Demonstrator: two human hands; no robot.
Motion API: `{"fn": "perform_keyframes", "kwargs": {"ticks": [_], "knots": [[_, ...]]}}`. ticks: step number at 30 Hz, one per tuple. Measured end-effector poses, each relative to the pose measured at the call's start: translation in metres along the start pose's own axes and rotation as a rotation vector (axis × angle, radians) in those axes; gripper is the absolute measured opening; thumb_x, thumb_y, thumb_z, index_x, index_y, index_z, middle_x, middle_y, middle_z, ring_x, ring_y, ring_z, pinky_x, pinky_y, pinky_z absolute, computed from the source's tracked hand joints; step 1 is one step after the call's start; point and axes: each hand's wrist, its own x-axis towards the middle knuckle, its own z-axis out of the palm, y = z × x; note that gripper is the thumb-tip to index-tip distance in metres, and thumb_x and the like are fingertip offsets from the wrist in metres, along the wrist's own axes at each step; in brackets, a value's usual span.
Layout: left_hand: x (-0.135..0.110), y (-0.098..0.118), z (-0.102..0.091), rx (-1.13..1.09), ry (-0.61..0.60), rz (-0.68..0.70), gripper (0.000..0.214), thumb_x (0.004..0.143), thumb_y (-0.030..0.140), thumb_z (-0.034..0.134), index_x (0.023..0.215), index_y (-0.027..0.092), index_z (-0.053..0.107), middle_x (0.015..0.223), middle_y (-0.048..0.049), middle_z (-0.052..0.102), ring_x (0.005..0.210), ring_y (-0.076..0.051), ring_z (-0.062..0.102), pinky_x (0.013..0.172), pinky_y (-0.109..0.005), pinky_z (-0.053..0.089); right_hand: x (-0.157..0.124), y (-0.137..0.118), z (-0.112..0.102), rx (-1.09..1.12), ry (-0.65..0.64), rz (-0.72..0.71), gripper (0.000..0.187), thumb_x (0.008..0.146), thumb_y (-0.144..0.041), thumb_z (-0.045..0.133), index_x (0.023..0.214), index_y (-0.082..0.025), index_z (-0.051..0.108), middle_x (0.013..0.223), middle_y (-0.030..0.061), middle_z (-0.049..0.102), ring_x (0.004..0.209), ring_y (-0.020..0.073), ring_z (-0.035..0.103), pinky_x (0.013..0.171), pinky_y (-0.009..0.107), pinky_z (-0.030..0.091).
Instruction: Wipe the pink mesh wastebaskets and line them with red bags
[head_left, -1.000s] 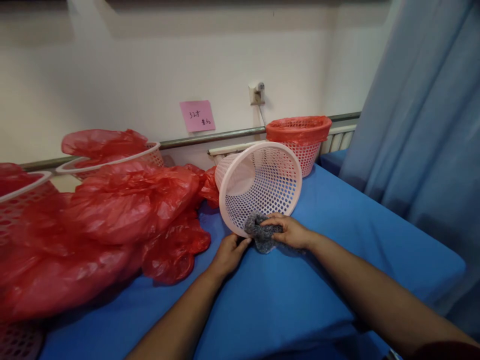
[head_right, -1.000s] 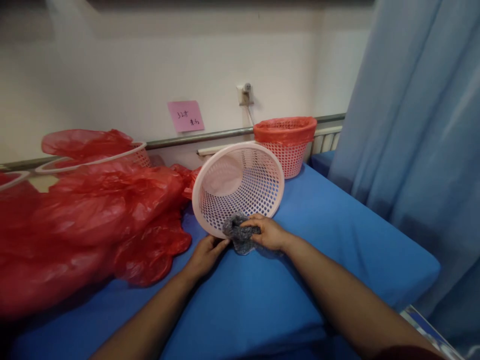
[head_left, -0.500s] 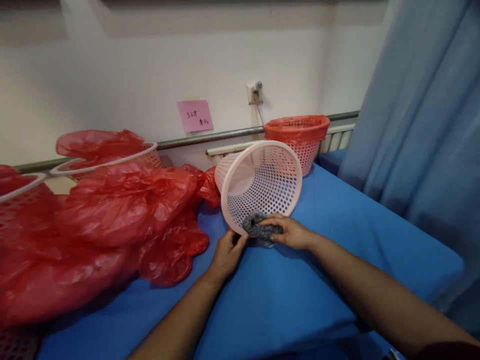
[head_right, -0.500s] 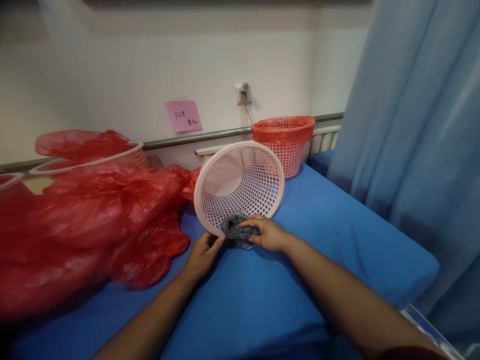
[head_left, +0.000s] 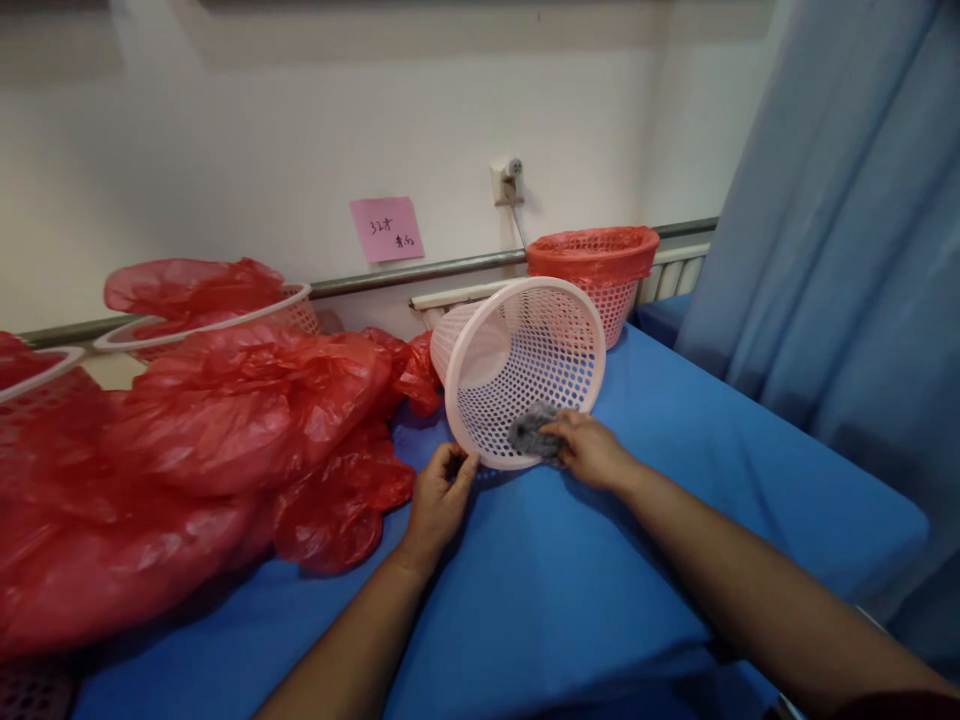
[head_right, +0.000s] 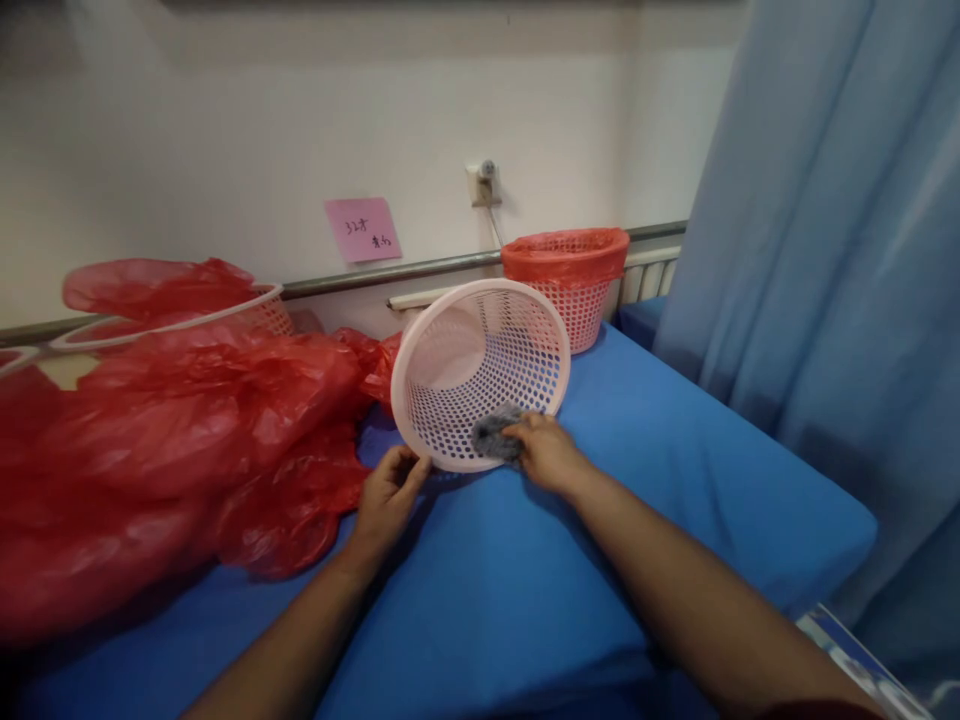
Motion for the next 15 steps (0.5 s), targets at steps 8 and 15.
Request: {"fn": "perform_keyframes", "kwargs": {"ticks": [8,15], "knots": [[-0.001,-0.007,0.007,0.06,-0.258,-0.034,0.03,0.089,0.045,0.062,0.098,0.019,0.075,0.098,-0.0074,0.08,0.094,-0.026,0.073,0.09,-0.041,0.057,0.002,-0.007,0.011,0.233,-0.157,-0.154,0.055,0.078,-0.004,0.066,0.13,-0.024,0.067,0.119,0.0068,0.064,0.112,0.0213,0.061,0.103,0.039,0.05],[0.002,0.007,-0.007,0.102,0.061,0.044,0.03,0.09,0.046,0.061,0.079,0.018,0.062,0.073,-0.0004,0.067,0.069,-0.016,0.063,0.07,-0.027,0.052,0.001,0.008,-0.023,-0.314,0.228,0.174,0.05,0.09,-0.003,0.045,0.13,-0.021,0.07,0.145,0.0169,0.053,0.119,0.0322,0.055,0.104,0.051,0.046]]}}
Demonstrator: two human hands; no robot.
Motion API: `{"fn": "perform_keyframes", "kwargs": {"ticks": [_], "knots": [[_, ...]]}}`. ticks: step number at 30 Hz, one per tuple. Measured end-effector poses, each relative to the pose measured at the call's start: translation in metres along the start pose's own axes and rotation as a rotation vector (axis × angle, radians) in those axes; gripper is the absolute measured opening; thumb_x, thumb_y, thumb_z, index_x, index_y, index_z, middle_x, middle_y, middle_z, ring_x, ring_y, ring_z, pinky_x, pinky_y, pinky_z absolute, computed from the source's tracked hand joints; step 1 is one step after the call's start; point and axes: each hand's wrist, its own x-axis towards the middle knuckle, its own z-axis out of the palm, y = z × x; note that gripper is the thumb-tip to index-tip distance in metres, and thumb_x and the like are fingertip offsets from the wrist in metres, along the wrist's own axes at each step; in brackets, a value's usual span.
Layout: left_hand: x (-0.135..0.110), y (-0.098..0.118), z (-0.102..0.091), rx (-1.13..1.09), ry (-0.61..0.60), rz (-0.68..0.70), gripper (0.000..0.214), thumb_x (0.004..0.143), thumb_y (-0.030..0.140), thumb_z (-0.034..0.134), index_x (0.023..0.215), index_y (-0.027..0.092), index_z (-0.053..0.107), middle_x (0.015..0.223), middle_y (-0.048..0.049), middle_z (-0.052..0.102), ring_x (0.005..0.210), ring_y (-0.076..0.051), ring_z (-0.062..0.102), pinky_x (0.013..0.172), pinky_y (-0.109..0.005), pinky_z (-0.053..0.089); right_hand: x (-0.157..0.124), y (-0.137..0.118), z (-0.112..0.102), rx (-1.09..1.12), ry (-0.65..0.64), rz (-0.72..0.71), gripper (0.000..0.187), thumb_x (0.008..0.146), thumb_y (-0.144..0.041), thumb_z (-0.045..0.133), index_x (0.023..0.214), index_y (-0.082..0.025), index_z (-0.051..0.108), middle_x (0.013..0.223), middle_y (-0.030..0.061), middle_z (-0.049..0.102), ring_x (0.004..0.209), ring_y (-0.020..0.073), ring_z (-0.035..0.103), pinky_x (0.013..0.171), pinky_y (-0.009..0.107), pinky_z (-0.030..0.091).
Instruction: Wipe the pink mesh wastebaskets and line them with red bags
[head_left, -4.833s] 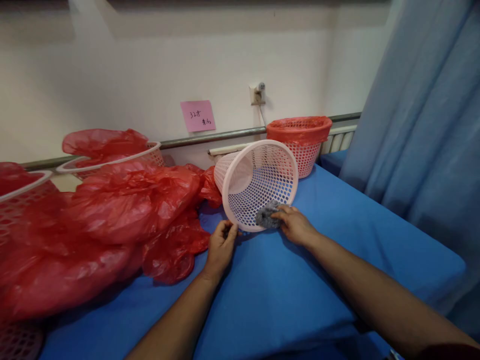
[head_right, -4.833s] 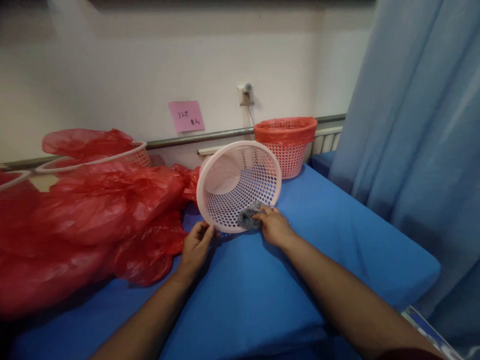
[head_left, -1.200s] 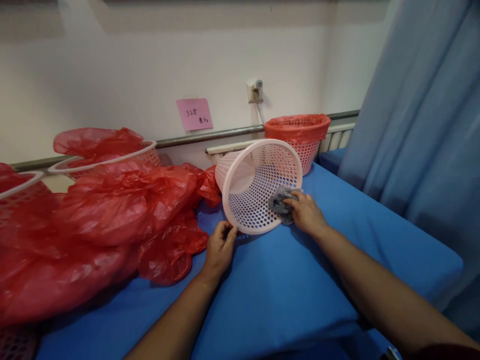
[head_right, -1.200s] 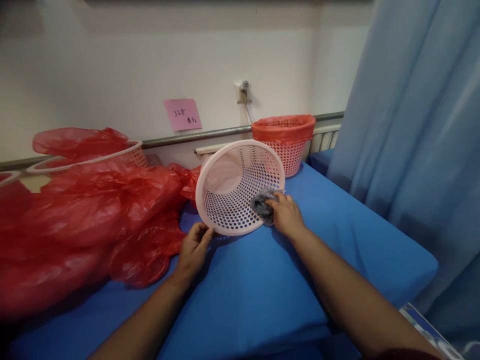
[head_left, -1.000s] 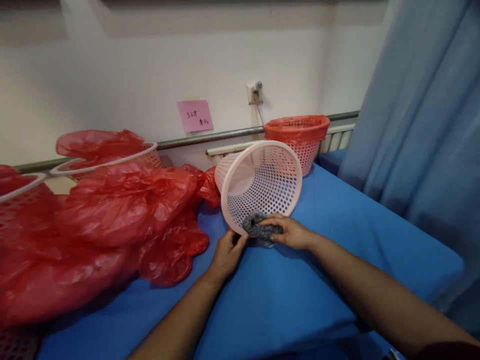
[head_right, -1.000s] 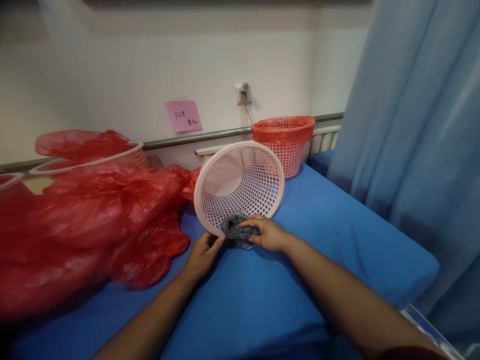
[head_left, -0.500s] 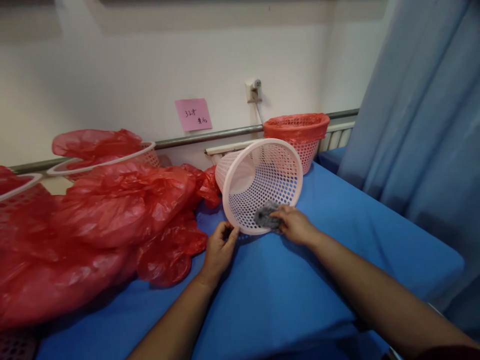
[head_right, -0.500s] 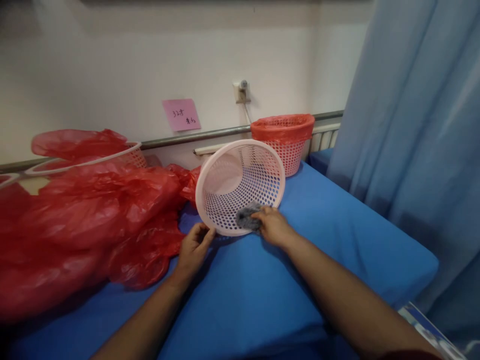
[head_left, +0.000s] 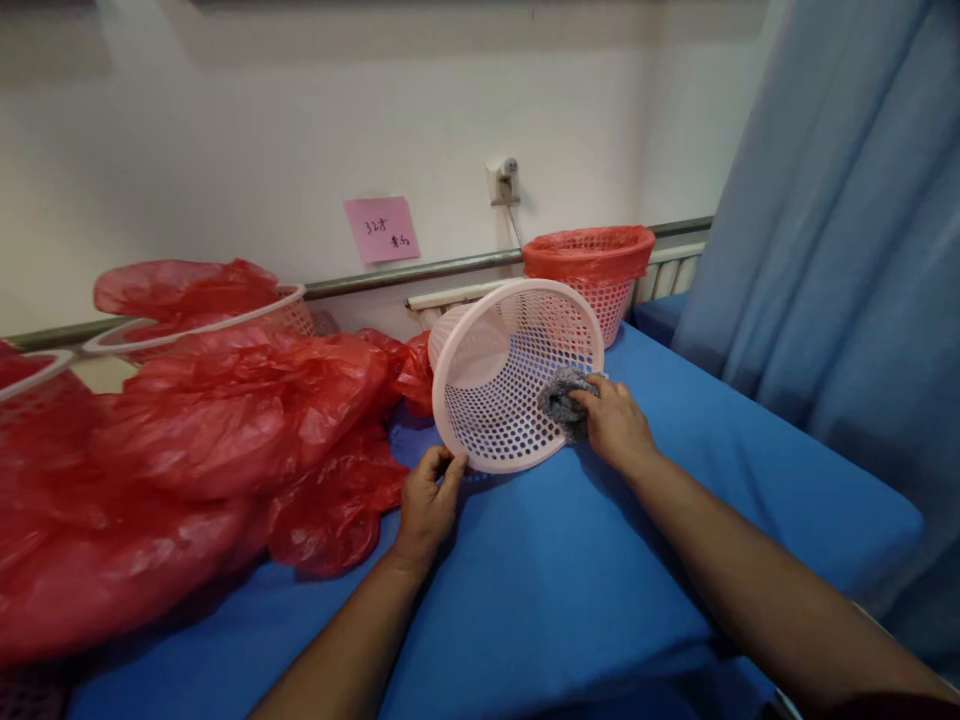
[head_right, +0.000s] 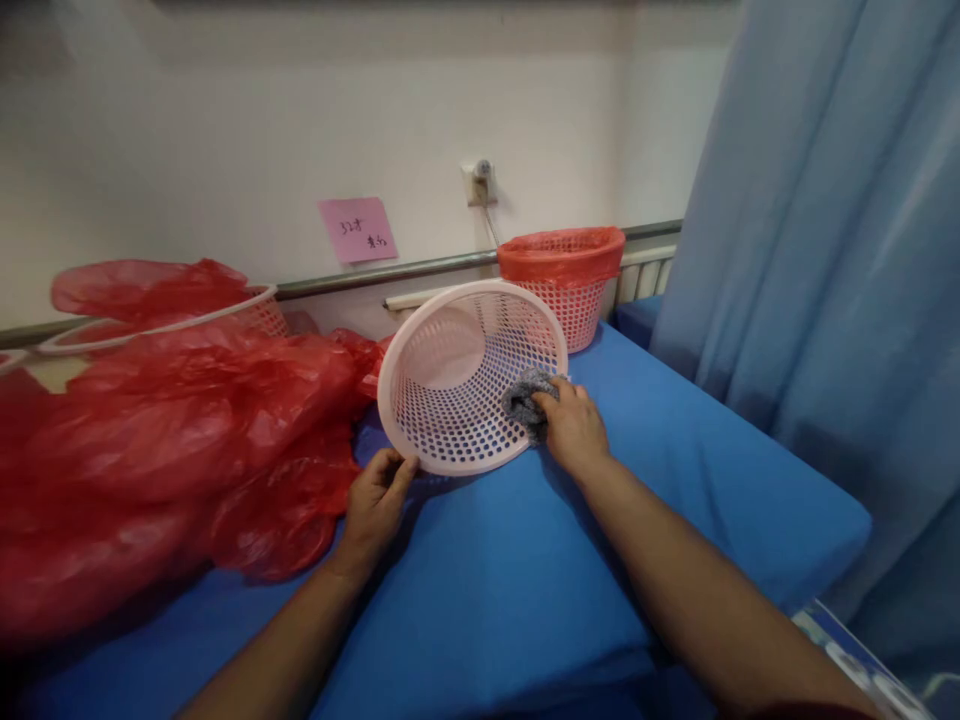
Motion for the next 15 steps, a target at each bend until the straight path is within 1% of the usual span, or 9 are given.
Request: {"fn": "perform_keyframes", "kwargs": {"ticks": [1,3,4,6,9,10,12,13,15], "knots": [[0.0,0.001,0.0,-0.01,0.01,0.003,0.029,0.09,0.046,0.061,0.08,0.018,0.062,0.073,-0.0001,0.067,0.07,-0.016,0.063,0.07,-0.027,0.052,-0.001,-0.002,0.0,-0.009,0.0,0.009,0.05,0.09,-0.003,0.045,0.13,-0.02,0.07,0.145,0.0179,0.053,0.119,0.0331,0.055,0.104,0.051,0.046],[-0.002,0.001,0.004,-0.048,0.005,-0.003,0.029,0.09,0.046,0.062,0.081,0.018,0.062,0.074,-0.0002,0.067,0.07,-0.016,0.064,0.071,-0.027,0.053,-0.004,-0.01,0.006,0.1,-0.076,-0.032,0.049,0.087,-0.001,0.049,0.128,-0.017,0.071,0.137,0.0186,0.058,0.118,0.0329,0.056,0.103,0.051,0.046],[-0.003,-0.001,0.006,-0.072,-0.006,-0.011,0.029,0.09,0.046,0.062,0.083,0.018,0.063,0.076,-0.0006,0.068,0.072,-0.017,0.064,0.071,-0.028,0.054,-0.006,-0.016,0.011,0.18,-0.134,-0.073,0.049,0.084,0.0,0.053,0.126,-0.017,0.071,0.13,0.0172,0.061,0.116,0.0312,0.058,0.103,0.049,0.047],[-0.005,-0.005,0.012,-0.124,-0.051,-0.035,0.029,0.089,0.046,0.064,0.09,0.017,0.066,0.084,-0.0032,0.072,0.078,-0.019,0.068,0.076,-0.03,0.056,-0.01,-0.025,0.022,0.356,-0.249,-0.179,0.052,0.078,0.0,0.061,0.126,-0.02,0.071,0.118,0.0113,0.066,0.111,0.0258,0.061,0.102,0.043,0.05],[-0.007,-0.013,0.019,-0.172,-0.185,-0.075,0.033,0.087,0.044,0.066,0.103,0.016,0.069,0.102,-0.0087,0.077,0.094,-0.023,0.072,0.089,-0.037,0.057,-0.013,-0.033,0.032,0.574,-0.335,-0.307,0.057,0.075,-0.003,0.068,0.127,-0.026,0.069,0.112,0.0043,0.066,0.106,0.02,0.064,0.099,0.038,0.053],[-0.007,-0.014,0.019,-0.173,-0.243,-0.083,0.033,0.087,0.043,0.066,0.104,0.015,0.07,0.105,-0.0098,0.078,0.097,-0.024,0.072,0.092,-0.039,0.057,-0.013,-0.033,0.033,0.609,-0.343,-0.334,0.057,0.075,-0.003,0.068,0.127,-0.026,0.069,0.113,0.0037,0.066,0.106,0.0195,0.064,0.099,0.038,0.053],[-0.007,-0.016,0.018,-0.157,-0.322,-0.088,0.031,0.088,0.041,0.065,0.103,0.016,0.072,0.106,-0.0102,0.079,0.098,-0.025,0.073,0.093,-0.04,0.056,-0.011,-0.026,0.03,0.58,-0.325,-0.351,0.056,0.075,-0.002,0.066,0.125,-0.026,0.07,0.115,0.0049,0.066,0.107,0.0208,0.064,0.1,0.041,0.053],[-0.006,-0.015,0.016,-0.146,-0.321,-0.083,0.029,0.088,0.041,0.065,0.101,0.016,0.072,0.104,-0.0097,0.079,0.095,-0.025,0.073,0.091,-0.039,0.057,-0.009,-0.02,0.027,0.532,-0.295,-0.335,0.054,0.076,-0.001,0.064,0.124,-0.025,0.071,0.117,0.0065,0.066,0.109,0.0224,0.063,0.101,0.043,0.052],[-0.004,-0.013,0.01,-0.12,-0.237,-0.063,0.026,0.088,0.041,0.065,0.096,0.017,0.07,0.095,-0.0073,0.078,0.087,-0.023,0.073,0.084,-0.036,0.057,-0.003,-0.005,0.018,0.399,-0.177,-0.261,0.051,0.078,0.0,0.058,0.122,-0.023,0.072,0.125,0.0105,0.065,0.116,0.0268,0.06,0.104,0.048,0.049]]}}
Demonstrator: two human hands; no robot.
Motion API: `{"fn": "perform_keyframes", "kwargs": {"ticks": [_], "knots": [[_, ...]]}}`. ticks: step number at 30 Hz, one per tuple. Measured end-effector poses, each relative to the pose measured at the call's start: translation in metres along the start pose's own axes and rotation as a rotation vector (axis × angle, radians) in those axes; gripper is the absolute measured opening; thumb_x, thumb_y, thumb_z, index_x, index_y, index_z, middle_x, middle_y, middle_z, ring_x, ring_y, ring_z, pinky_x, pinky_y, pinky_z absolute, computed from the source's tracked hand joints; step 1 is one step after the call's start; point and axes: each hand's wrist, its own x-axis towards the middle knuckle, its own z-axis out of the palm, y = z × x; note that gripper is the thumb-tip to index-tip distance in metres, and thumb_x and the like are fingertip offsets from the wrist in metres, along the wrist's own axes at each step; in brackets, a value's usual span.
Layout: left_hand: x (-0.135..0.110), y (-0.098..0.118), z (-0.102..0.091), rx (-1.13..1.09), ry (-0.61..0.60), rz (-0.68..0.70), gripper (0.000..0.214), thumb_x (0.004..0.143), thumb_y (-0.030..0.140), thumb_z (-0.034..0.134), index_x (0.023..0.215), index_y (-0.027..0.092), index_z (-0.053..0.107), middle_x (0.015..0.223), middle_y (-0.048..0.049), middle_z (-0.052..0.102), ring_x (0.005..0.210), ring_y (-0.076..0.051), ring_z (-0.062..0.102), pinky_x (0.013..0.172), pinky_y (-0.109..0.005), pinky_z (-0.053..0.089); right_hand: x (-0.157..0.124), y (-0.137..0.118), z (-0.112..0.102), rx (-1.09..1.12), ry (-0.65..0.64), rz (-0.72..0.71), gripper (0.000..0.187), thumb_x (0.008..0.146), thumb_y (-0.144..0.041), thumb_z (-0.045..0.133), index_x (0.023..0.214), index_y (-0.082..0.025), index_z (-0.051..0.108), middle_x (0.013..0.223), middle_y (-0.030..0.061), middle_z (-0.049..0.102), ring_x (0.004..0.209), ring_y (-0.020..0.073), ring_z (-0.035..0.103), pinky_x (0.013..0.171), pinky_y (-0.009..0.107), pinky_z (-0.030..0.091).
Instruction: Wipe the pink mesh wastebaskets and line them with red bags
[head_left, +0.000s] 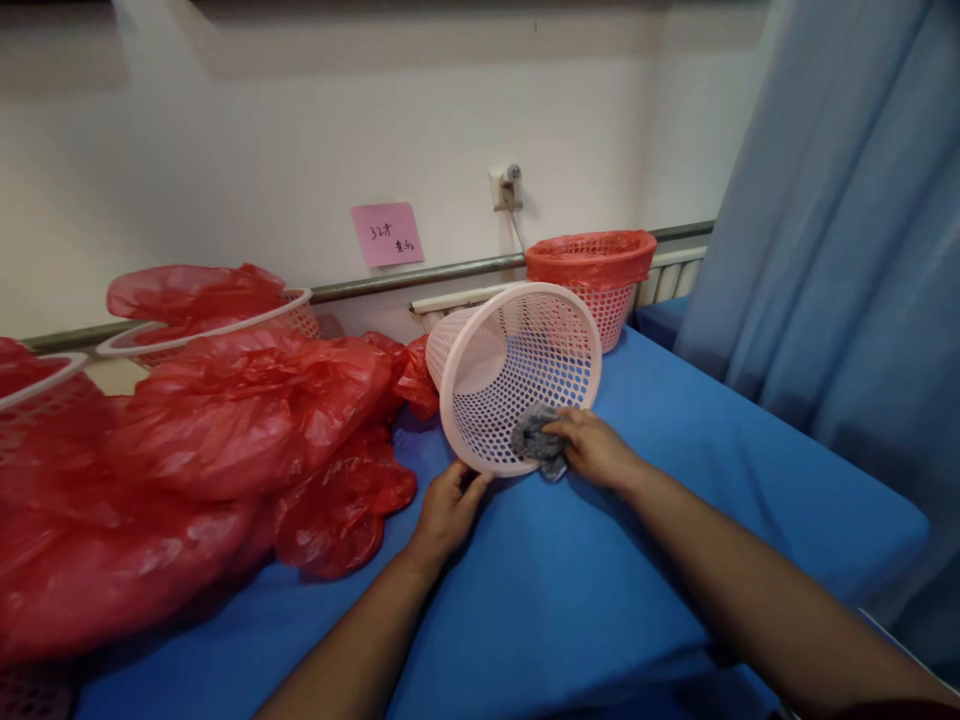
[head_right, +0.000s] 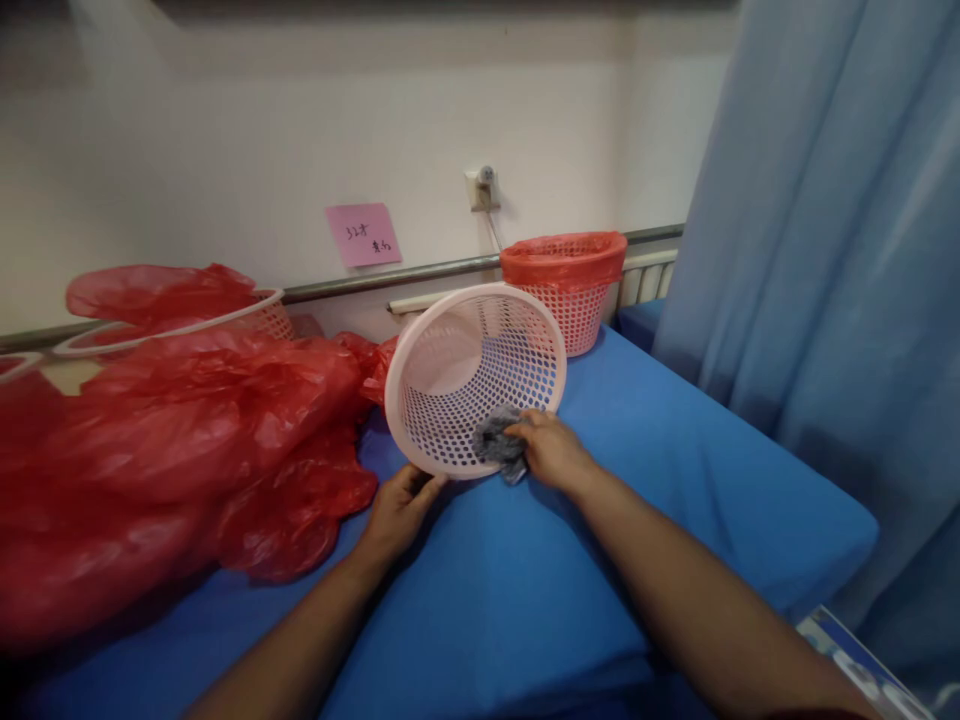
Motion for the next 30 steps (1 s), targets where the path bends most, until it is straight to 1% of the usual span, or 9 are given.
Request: {"fn": "perform_keyframes", "kwargs": {"ticks": [3,5,8,11,16,19,26,28,30], "knots": [[0.0,0.007,-0.007,0.039,0.165,0.046,0.025,0.09,0.043,0.064,0.083,0.018,0.064,0.076,-0.002,0.072,0.073,-0.019,0.069,0.073,-0.03,0.055,0.0,0.015,-0.022,-0.236,0.238,0.119,0.051,0.083,-0.001,0.05,0.126,-0.022,0.07,0.139,0.0139,0.058,0.123,0.0314,0.054,0.106,0.052,0.046],[-0.001,0.012,-0.008,0.051,0.214,0.072,0.025,0.091,0.042,0.063,0.081,0.019,0.061,0.072,0.0001,0.069,0.069,-0.017,0.066,0.07,-0.028,0.053,0.001,0.018,-0.028,-0.339,0.3,0.155,0.052,0.086,-0.002,0.048,0.129,-0.021,0.069,0.143,0.015,0.055,0.122,0.0322,0.054,0.105,0.051,0.046],[-0.002,0.015,-0.004,0.045,0.219,0.091,0.024,0.092,0.042,0.062,0.084,0.019,0.061,0.072,0.0009,0.067,0.068,-0.016,0.065,0.069,-0.028,0.053,0.002,0.01,-0.016,-0.324,0.175,0.142,0.048,0.085,-0.002,0.049,0.124,-0.019,0.072,0.134,0.0169,0.06,0.113,0.031,0.058,0.101,0.05,0.048],[-0.004,0.012,0.002,0.024,0.191,0.079,0.024,0.091,0.042,0.062,0.089,0.018,0.063,0.08,-0.0014,0.071,0.073,-0.018,0.067,0.073,-0.03,0.055,0.001,-0.006,0.008,-0.05,-0.025,0.062,0.048,0.078,-0.001,0.059,0.121,-0.018,0.073,0.115,0.012,0.067,0.105,0.026,0.062,0.098,0.044,0.051],[-0.002,0.001,0.007,0.0,-0.076,0.004,0.029,0.088,0.042,0.064,0.101,0.018,0.07,0.1,-0.0077,0.078,0.094,-0.025,0.072,0.087,-0.038,0.057,-0.001,-0.021,0.026,0.376,-0.179,-0.117,0.056,0.075,-0.008,0.072,0.129,-0.025,0.068,0.117,0.0045,0.066,0.112,0.0204,0.063,0.104,0.039,0.051],[-0.001,0.001,0.003,0.033,-0.112,-0.012,0.025,0.088,0.042,0.063,0.091,0.018,0.071,0.089,-0.0063,0.077,0.086,-0.024,0.072,0.082,-0.037,0.058,0.0,-0.013,0.019,0.228,-0.123,-0.114,0.055,0.075,-0.002,0.065,0.124,-0.025,0.07,0.113,0.0047,0.067,0.108,0.0198,0.064,0.101,0.038,0.052],[-0.001,0.015,-0.011,0.015,0.254,0.015,0.028,0.092,0.047,0.06,0.086,0.02,0.058,0.066,0.0038,0.06,0.06,-0.014,0.057,0.058,-0.024,0.048,0.003,0.014,-0.022,-0.235,0.378,0.121,0.052,0.083,-0.004,0.05,0.128,-0.022,0.069,0.141,0.0128,0.055,0.128,0.0305,0.051,0.108,0.049,0.045],[-0.002,0.018,-0.009,-0.008,0.256,0.01,0.028,0.093,0.047,0.06,0.086,0.02,0.057,0.065,0.0047,0.058,0.058,-0.013,0.055,0.056,-0.024,0.047,0.003,0.009,-0.02,-0.311,0.346,0.188,0.051,0.085,-0.004,0.05,0.128,-0.022,0.07,0.139,0.013,0.057,0.122,0.0298,0.054,0.106,0.047,0.046],[-0.003,0.018,-0.005,-0.014,0.249,0.024,0.029,0.092,0.047,0.061,0.085,0.02,0.058,0.067,0.0043,0.059,0.059,-0.013,0.056,0.059,-0.024,0.048,0.002,0.0,-0.01,-0.304,0.204,0.203,0.049,0.083,-0.004,0.054,0.125,-0.022,0.071,0.131,0.0126,0.062,0.114,0.0274,0.058,0.104,0.044,0.048]]}}
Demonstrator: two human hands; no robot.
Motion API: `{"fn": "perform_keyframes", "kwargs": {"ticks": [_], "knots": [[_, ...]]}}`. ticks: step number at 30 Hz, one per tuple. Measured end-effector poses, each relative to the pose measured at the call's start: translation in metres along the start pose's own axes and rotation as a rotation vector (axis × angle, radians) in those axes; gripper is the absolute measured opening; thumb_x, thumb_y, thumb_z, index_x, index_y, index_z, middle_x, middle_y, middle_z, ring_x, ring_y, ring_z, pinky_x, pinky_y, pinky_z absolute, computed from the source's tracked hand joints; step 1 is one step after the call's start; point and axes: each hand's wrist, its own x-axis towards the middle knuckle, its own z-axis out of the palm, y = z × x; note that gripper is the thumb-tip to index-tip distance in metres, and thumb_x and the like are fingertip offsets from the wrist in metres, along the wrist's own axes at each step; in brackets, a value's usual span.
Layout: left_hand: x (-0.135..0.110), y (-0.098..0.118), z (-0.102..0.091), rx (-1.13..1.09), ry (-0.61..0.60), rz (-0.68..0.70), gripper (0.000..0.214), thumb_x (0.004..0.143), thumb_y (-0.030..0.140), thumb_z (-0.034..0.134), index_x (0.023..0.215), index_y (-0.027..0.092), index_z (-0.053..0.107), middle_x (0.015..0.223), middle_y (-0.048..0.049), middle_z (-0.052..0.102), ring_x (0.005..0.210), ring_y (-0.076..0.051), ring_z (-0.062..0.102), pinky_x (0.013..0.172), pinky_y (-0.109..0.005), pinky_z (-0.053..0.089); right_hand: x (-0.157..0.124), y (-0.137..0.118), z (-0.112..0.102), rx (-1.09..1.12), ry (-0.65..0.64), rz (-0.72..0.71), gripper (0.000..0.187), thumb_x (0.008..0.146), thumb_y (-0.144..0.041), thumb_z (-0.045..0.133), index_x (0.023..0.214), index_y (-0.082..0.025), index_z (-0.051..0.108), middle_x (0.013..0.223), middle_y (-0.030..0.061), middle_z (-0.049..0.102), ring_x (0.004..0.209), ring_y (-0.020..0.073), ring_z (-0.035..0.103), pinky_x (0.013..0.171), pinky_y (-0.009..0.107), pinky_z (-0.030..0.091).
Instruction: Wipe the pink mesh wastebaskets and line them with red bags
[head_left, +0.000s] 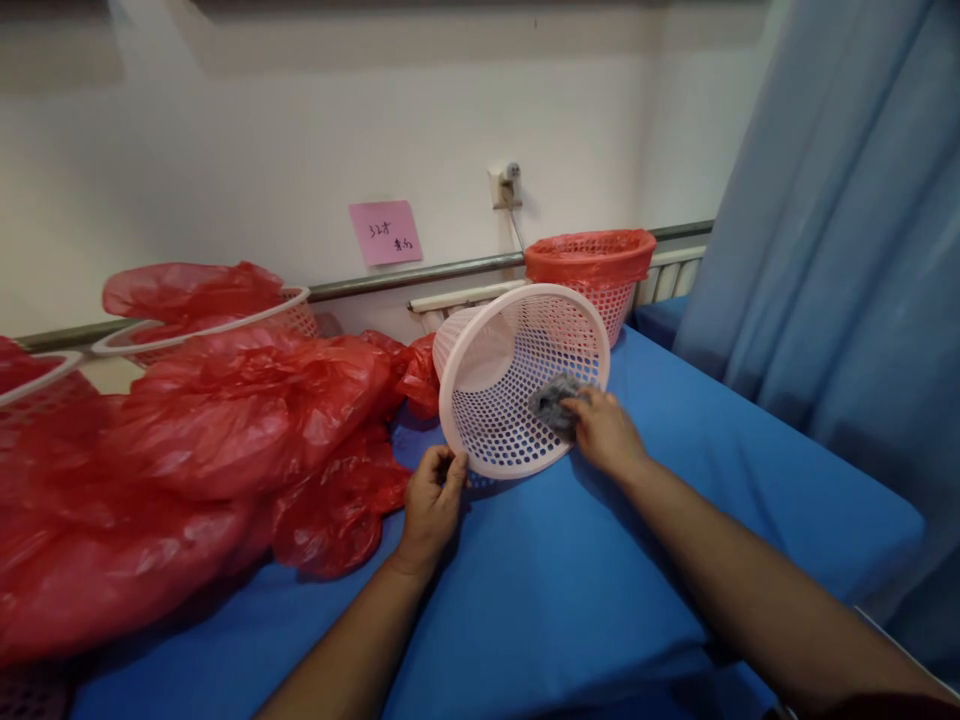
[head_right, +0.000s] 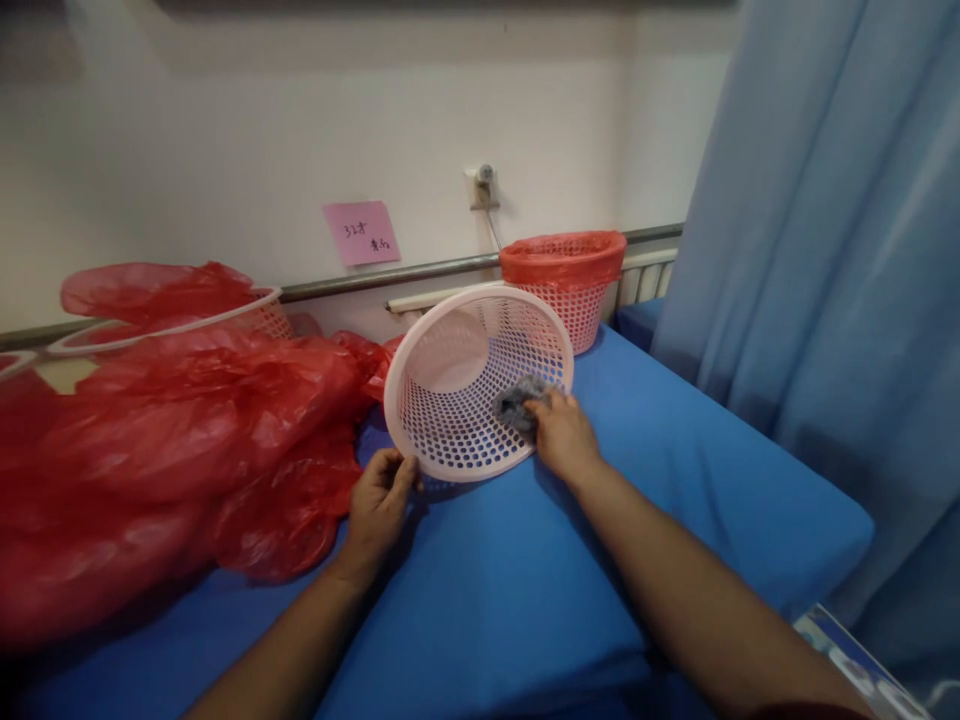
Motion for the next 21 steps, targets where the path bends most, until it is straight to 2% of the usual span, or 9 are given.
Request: {"fn": "perform_keyframes", "kwargs": {"ticks": [2,5,7,9,11,12,16,18,21], "knots": [[-0.002,-0.003,0.004,0.001,-0.029,0.014,0.029,0.09,0.047,0.064,0.086,0.019,0.06,0.072,0.002,0.063,0.064,-0.014,0.06,0.064,-0.026,0.052,-0.007,-0.014,0.01,0.108,-0.148,-0.066,0.048,0.08,-0.005,0.061,0.124,-0.021,0.072,0.119,0.0104,0.066,0.107,0.0241,0.061,0.101,0.04,0.05],[-0.003,-0.01,0.009,-0.023,-0.108,0.003,0.032,0.089,0.047,0.066,0.099,0.017,0.065,0.091,-0.0049,0.073,0.082,-0.019,0.069,0.078,-0.032,0.057,-0.014,-0.029,0.019,0.424,-0.313,-0.2,0.051,0.078,-0.009,0.069,0.127,-0.024,0.069,0.114,0.0056,0.068,0.106,0.0206,0.063,0.1,0.037,0.051],[-0.003,-0.014,0.01,-0.027,-0.206,-0.009,0.035,0.088,0.046,0.066,0.107,0.017,0.068,0.101,-0.008,0.076,0.093,-0.023,0.071,0.087,-0.038,0.058,-0.015,-0.033,0.02,0.58,-0.371,-0.254,0.052,0.078,-0.01,0.071,0.127,-0.026,0.068,0.115,0.0037,0.067,0.11,0.0198,0.063,0.102,0.038,0.051],[-0.002,-0.015,0.01,0.005,-0.33,-0.017,0.032,0.088,0.045,0.066,0.104,0.018,0.072,0.101,-0.0084,0.078,0.095,-0.025,0.072,0.09,-0.04,0.058,-0.013,-0.03,0.019,0.594,-0.379,-0.274,0.051,0.078,-0.008,0.07,0.126,-0.026,0.069,0.114,0.004,0.067,0.11,0.0198,0.063,0.102,0.039,0.051],[-0.001,-0.014,0.009,0.043,-0.386,-0.019,0.027,0.089,0.044,0.064,0.096,0.019,0.073,0.094,-0.0075,0.079,0.089,-0.025,0.073,0.086,-0.039,0.059,-0.01,-0.023,0.016,0.495,-0.32,-0.266,0.052,0.077,-0.003,0.065,0.124,-0.025,0.07,0.114,0.0056,0.067,0.11,0.0208,0.062,0.102,0.04,0.051],[-0.001,-0.013,0.008,0.05,-0.365,-0.016,0.027,0.09,0.044,0.063,0.093,0.019,0.072,0.09,-0.0067,0.078,0.084,-0.024,0.073,0.082,-0.038,0.06,-0.007,-0.017,0.013,0.424,-0.261,-0.254,0.053,0.077,-0.002,0.062,0.123,-0.024,0.071,0.118,0.0068,0.066,0.113,0.022,0.061,0.103,0.041,0.05],[0.001,-0.005,0.001,0.043,-0.116,0.015,0.029,0.094,0.047,0.058,0.087,0.019,0.061,0.074,-0.0013,0.07,0.068,-0.018,0.066,0.067,-0.03,0.055,0.004,0.006,-0.003,0.167,0.106,-0.144,0.053,0.079,-0.003,0.055,0.126,-0.023,0.07,0.139,0.0103,0.056,0.127,0.0286,0.052,0.111,0.049,0.044],[0.001,0.0,-0.003,0.061,-0.031,0.052,0.03,0.094,0.048,0.058,0.084,0.019,0.058,0.069,0.0009,0.065,0.064,-0.016,0.062,0.065,-0.028,0.052,0.008,0.012,-0.013,0.063,0.23,-0.061,0.051,0.084,-0.006,0.052,0.128,-0.024,0.069,0.142,0.0111,0.053,0.127,0.0301,0.05,0.111,0.05,0.044],[-0.002,0.006,-0.003,0.085,-0.007,0.095,0.03,0.095,0.048,0.058,0.083,0.019,0.058,0.071,0.0014,0.062,0.065,-0.015,0.059,0.066,-0.027,0.05,0.007,0.008,-0.017,-0.033,0.176,0.032,0.049,0.087,-0.006,0.049,0.128,-0.023,0.069,0.142,0.0126,0.053,0.122,0.031,0.051,0.108,0.05,0.044]]}}
